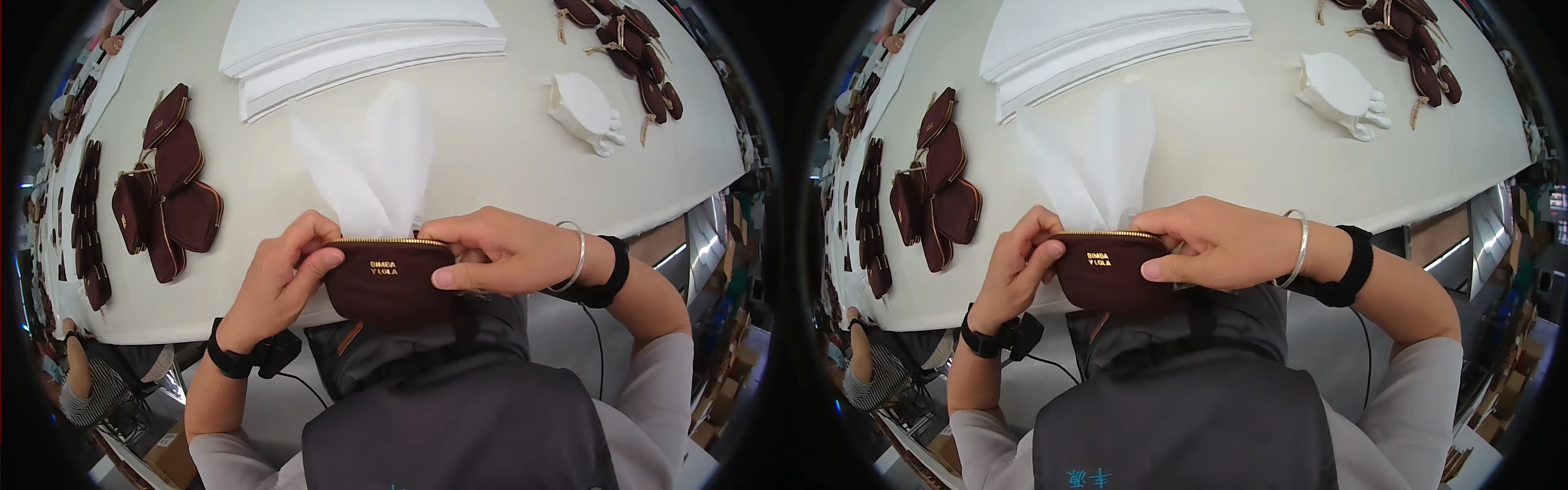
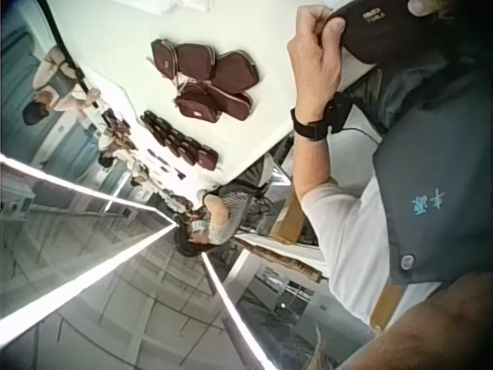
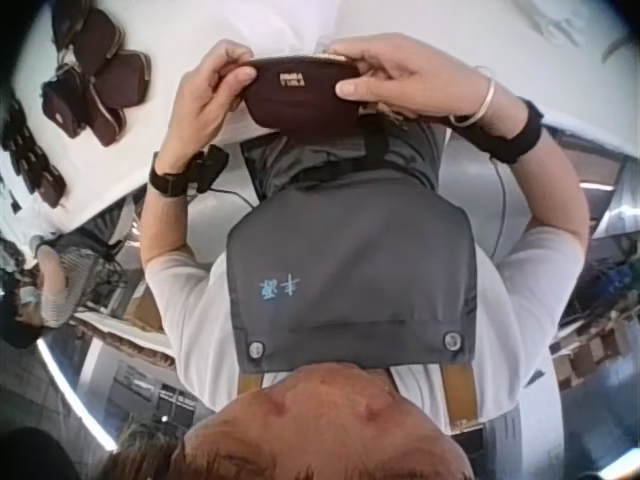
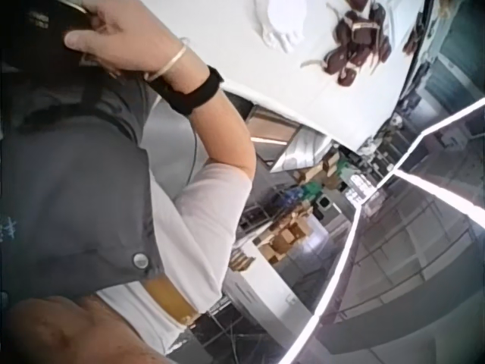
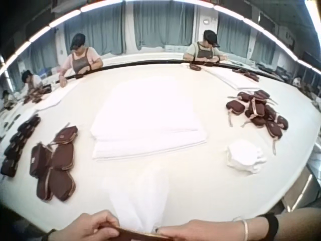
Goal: The person places white tissue paper into small maroon zippered pouches. They open the pouch, insert the paper, and zip it closed. The person repeats this process for multiple pouches, stacking the finished items on the table.
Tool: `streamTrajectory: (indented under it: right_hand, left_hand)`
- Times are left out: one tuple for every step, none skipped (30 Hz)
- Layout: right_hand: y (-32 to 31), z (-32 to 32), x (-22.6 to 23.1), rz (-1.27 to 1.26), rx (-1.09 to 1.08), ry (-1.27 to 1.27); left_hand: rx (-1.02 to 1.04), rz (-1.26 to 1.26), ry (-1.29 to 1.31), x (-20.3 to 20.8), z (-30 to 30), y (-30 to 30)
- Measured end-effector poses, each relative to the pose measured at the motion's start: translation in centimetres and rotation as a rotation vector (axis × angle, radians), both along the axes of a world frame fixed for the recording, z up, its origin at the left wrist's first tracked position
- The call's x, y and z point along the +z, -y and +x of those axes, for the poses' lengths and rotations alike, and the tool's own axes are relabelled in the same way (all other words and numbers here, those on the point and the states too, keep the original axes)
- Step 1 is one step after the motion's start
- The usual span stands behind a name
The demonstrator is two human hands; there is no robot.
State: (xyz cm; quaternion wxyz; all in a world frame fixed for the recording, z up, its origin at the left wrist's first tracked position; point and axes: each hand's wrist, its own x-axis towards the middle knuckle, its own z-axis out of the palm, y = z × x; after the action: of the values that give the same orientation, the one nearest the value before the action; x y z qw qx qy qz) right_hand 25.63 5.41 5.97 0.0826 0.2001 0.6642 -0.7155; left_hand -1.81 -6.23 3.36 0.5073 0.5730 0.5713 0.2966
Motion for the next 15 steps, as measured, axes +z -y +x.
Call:
streamTrajectory:
  right_hand:
    - [-0.1,-0.5,0.3,-0.080,-0.024,0.040]
    - [0.0,-0.9,-0.5,-0.098,-0.074,0.013]
    - [0.3,-1.3,-1.9,-0.117,-0.124,-0.014]
    - [0.5,-1.8,-2.6,-0.138,-0.164,-0.051]
    - [0.6,-2.4,-2.6,-0.117,-0.196,-0.038]
    - [0.7,-2.9,-2.6,-0.096,-0.229,-0.024]
    - [0.9,-3.1,-2.7,-0.079,-0.260,0.000]
    - [1.0,-3.2,-3.4,0.161,-0.288,-0.085]
    - [1.1,-3.2,-4.5,0.401,-0.316,-0.169]
    - [1.2,-3.2,-5.1,0.639,-0.337,-0.255]
    - [1.4,-3.1,-5.1,0.558,-0.377,-0.220]
    - [1.5,-3.0,-5.0,0.477,-0.416,-0.184]
    - [1.6,-2.8,-5.0,0.396,-0.459,-0.141]
    - [1.7,-2.7,-5.3,0.181,-0.444,-0.110]
    - [1.7,-2.5,-5.7,-0.033,-0.427,-0.079]
  left_hand:
    - [0.091,-0.055,-0.031,0.4,-0.1,-0.6]
    - [0.093,0.252,-0.247,0.5,0.3,-1.4]
    - [0.093,0.562,-0.460,0.5,1.1,-2.2]
    - [0.094,0.869,-0.684,0.8,1.5,-2.6]
    - [0.043,0.878,-0.685,0.8,1.6,-2.3]
    - [-0.037,0.884,-0.629,0.7,2.0,-2.5]
    - [-0.083,0.834,-0.576,0.5,2.8,-2.8]
    - [-0.127,0.784,-0.522,0.2,3.2,-3.1]
    - [-0.146,0.763,-0.500,-0.3,2.9,-3.6]
    - [-0.161,0.739,-0.479,-1.0,2.5,-3.9]
    - [-0.176,0.715,-0.458,-1.6,2.3,-4.2]
    - [-0.168,0.716,-0.437,-1.9,2.1,-4.2]
    - [-0.166,0.716,-0.411,-2.4,2.2,-4.4]
    - [-0.163,0.717,-0.384,-2.8,2.3,-4.5]
    - [-0.163,0.718,-0.367,-3.0,2.5,-4.6]
